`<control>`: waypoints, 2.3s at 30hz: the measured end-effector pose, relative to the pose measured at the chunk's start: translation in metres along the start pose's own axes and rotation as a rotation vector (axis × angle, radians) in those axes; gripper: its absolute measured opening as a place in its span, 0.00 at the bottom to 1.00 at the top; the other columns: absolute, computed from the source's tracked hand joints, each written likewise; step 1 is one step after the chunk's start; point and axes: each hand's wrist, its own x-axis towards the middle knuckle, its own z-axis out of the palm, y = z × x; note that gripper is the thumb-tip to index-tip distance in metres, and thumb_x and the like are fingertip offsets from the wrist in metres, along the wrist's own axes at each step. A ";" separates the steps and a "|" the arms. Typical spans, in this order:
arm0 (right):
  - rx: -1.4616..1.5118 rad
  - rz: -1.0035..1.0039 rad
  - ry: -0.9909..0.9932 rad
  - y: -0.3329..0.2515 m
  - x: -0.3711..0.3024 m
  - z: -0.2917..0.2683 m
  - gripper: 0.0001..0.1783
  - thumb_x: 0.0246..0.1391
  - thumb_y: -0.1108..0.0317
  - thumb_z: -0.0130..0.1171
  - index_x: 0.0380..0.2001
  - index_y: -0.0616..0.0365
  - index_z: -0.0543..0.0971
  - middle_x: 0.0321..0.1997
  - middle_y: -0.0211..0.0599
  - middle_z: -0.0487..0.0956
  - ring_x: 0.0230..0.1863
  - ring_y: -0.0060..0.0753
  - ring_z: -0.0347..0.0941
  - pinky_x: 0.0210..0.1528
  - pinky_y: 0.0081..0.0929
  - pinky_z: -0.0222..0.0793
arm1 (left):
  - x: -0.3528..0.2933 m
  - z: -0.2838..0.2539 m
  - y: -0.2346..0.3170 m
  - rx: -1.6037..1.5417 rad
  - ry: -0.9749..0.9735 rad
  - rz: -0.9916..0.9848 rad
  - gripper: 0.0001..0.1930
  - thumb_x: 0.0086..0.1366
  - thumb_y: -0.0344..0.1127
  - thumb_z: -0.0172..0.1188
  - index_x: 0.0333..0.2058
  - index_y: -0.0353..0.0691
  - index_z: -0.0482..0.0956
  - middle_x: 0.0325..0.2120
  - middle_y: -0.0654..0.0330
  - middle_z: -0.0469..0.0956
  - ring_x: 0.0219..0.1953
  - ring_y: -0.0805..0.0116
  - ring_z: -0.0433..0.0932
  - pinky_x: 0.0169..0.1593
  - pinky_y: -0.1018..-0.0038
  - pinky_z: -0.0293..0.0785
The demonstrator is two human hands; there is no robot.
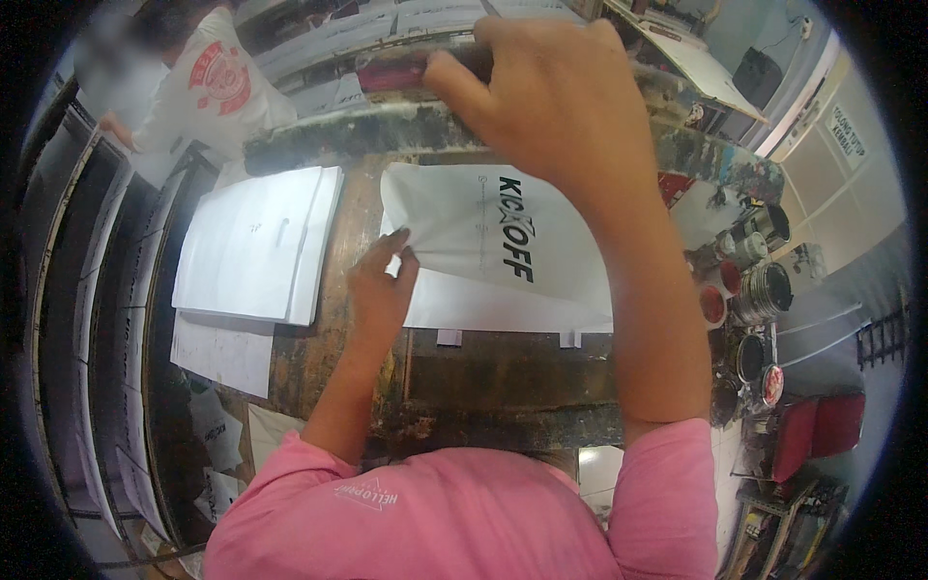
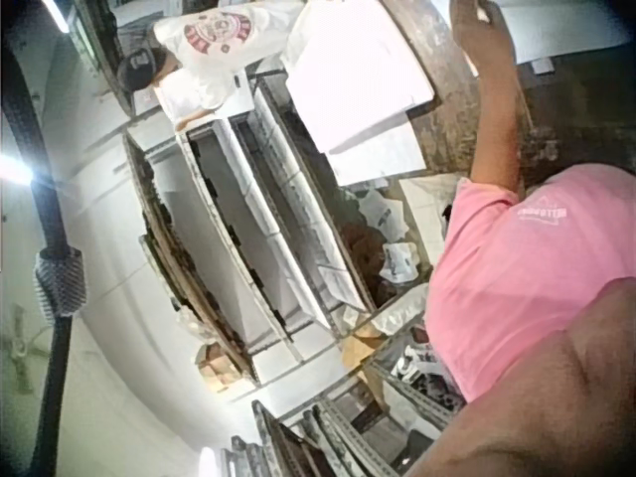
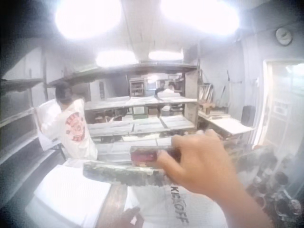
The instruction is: The person performs screen printing on white plastic bags by placing a bag on the base, lowering the screen frame, and using a squeegee to spread black ink across the stencil multiple times before lifting the frame and setting the bag aside.
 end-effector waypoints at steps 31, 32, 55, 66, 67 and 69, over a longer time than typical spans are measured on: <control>-0.071 0.087 -0.113 -0.035 -0.070 0.000 0.32 0.62 0.46 0.62 0.57 0.65 0.78 0.36 0.49 0.83 0.43 0.54 0.78 0.54 0.50 0.67 | -0.029 -0.133 0.005 -1.018 -0.463 -0.262 0.52 0.68 0.64 0.69 0.76 0.33 0.57 0.72 0.40 0.67 0.75 0.46 0.64 0.79 0.48 0.57; -0.110 0.056 -0.192 -0.043 -0.094 0.002 0.34 0.62 0.45 0.63 0.59 0.64 0.78 0.38 0.47 0.82 0.45 0.53 0.77 0.54 0.50 0.66 | -0.039 -0.118 0.019 -1.292 -0.445 -0.278 0.57 0.67 0.71 0.65 0.76 0.31 0.53 0.73 0.37 0.63 0.76 0.42 0.61 0.79 0.44 0.56; 0.100 0.057 -0.560 0.051 -0.199 0.248 0.21 0.55 0.51 0.73 0.44 0.50 0.81 0.40 0.35 0.78 0.44 0.47 0.78 0.40 0.46 0.79 | -0.190 -0.062 -0.063 -1.257 -0.230 -1.183 0.59 0.72 0.82 0.31 0.64 0.16 0.55 0.61 0.32 0.69 0.68 0.31 0.71 0.74 0.37 0.66; 0.166 0.002 -0.704 0.170 -0.067 0.352 0.33 0.64 0.30 0.56 0.39 0.51 0.84 0.37 0.49 0.86 0.44 0.57 0.83 0.45 0.54 0.76 | -0.201 -0.064 -0.080 -1.608 -0.226 -0.992 0.59 0.66 0.86 0.37 0.70 0.32 0.68 0.66 0.37 0.74 0.71 0.36 0.69 0.76 0.33 0.56; 0.173 -0.009 -0.680 0.172 -0.067 0.354 0.32 0.64 0.31 0.57 0.40 0.51 0.84 0.37 0.48 0.85 0.44 0.56 0.83 0.45 0.54 0.76 | -0.203 -0.064 -0.084 -1.739 -0.223 -0.935 0.59 0.66 0.86 0.37 0.70 0.33 0.70 0.67 0.38 0.74 0.71 0.36 0.69 0.76 0.32 0.55; 0.102 0.022 -0.639 0.169 -0.073 0.359 0.31 0.65 0.31 0.57 0.40 0.51 0.84 0.36 0.47 0.85 0.44 0.55 0.83 0.45 0.53 0.77 | -0.206 -0.062 -0.092 -1.799 -0.273 -0.848 0.58 0.66 0.87 0.34 0.69 0.36 0.74 0.67 0.37 0.74 0.72 0.35 0.68 0.77 0.31 0.52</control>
